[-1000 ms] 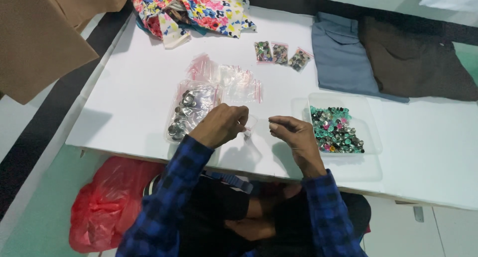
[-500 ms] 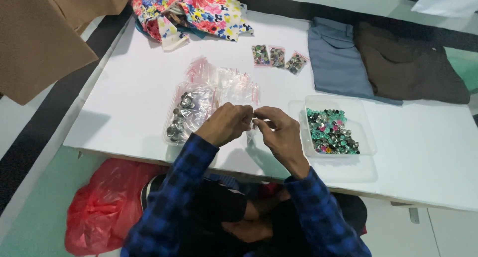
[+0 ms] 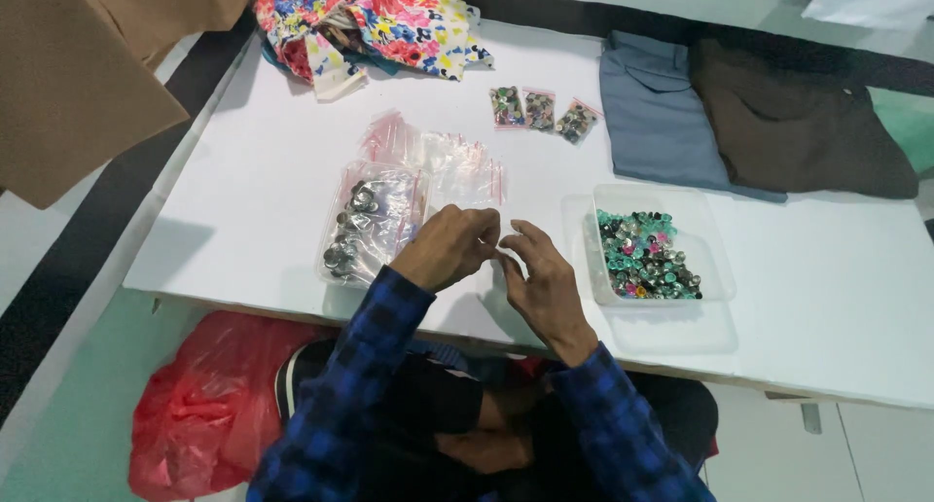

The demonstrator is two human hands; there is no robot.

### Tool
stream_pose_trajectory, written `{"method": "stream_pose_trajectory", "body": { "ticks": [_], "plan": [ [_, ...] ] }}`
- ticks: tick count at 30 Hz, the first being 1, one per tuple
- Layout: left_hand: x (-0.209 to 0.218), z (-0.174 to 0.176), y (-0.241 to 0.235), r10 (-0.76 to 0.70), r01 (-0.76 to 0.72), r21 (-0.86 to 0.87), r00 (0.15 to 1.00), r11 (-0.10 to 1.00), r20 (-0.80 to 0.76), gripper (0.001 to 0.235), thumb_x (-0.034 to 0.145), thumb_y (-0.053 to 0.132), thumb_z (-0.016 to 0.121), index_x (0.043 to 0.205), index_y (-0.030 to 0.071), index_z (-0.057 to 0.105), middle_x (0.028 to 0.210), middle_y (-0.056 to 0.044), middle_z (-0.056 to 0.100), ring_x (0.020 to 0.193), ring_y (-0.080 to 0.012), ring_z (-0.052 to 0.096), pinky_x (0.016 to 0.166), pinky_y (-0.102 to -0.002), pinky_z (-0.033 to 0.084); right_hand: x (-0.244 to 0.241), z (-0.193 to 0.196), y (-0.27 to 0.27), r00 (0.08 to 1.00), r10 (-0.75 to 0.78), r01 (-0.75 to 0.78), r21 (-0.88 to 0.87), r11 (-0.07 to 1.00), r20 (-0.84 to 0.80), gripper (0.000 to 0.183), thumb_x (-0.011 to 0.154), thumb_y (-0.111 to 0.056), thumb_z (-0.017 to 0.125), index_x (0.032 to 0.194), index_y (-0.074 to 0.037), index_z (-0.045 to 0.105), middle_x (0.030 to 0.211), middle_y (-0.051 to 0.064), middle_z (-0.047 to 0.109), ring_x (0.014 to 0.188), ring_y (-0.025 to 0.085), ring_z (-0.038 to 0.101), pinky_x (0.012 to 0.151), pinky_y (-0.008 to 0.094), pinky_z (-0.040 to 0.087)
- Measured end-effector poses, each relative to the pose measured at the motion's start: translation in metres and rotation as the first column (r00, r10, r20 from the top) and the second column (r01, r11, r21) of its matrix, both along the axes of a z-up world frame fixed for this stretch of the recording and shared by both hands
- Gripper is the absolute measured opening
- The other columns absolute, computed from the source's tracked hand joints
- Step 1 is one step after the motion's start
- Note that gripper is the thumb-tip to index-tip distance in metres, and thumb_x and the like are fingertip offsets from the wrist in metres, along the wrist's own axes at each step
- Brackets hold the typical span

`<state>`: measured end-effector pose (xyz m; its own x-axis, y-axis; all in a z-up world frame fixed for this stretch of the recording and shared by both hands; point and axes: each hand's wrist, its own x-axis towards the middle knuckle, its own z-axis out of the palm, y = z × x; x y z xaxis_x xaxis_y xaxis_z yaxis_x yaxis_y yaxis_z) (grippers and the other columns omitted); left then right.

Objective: Sorting small buttons from a container and placing them into small plastic bags

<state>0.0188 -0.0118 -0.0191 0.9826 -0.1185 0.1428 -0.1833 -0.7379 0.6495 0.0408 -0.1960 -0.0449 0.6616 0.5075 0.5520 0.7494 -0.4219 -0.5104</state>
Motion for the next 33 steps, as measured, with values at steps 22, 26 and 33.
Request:
{"method": "stream_pose_trajectory", "body": {
  "ticks": [22, 26, 33],
  "plan": [
    [-0.017, -0.033, -0.025, 0.082, 0.049, -0.534, 0.972, 0.844, 0.219, 0.021, 0.08, 0.02, 0.088, 0.091, 0.013, 0.072, 0.074, -0.003, 0.075, 0.076, -0.0176, 0.076, 0.074, -0.033, 0.058, 0.003, 0.02, -0.045, 0.902, 0.117, -0.047, 0.176, 0.983, -0.416, 0.019, 0.091, -0.012, 0.075, 0.108, -0.017, 0.081, 0.091, 0.01, 0.081, 0.096, 0.026, 0.075, 0.076, 0.034, 0.063],
    [-0.022, -0.036, -0.03, 0.08, 0.047, -0.589, 0.979, 0.807, 0.188, 0.011, 0.084, 0.016, 0.084, 0.088, 0.011, 0.074, 0.075, -0.007, 0.075, 0.078, -0.0195, 0.075, 0.075, -0.034, 0.058, -0.002, 0.029, -0.042, 0.897, 0.11, -0.038, 0.173, 0.984, -0.428, 0.015, 0.092, -0.009, 0.073, 0.102, -0.015, 0.083, 0.084, 0.011, 0.081, 0.092, 0.019, 0.071, 0.07, 0.034, 0.061],
    [-0.023, -0.041, -0.034, 0.09, 0.047, -0.653, 0.981, 0.756, 0.174, 0.01, 0.087, 0.017, 0.082, 0.087, 0.011, 0.074, 0.078, -0.006, 0.076, 0.079, -0.017, 0.074, 0.079, -0.033, 0.058, -0.005, 0.028, -0.04, 0.941, 0.055, 0.0, 0.161, 0.987, -0.334, 0.018, 0.09, -0.004, 0.074, 0.095, -0.019, 0.084, 0.074, 0.009, 0.079, 0.078, 0.022, 0.078, 0.063, 0.033, 0.06]
  ]
}}
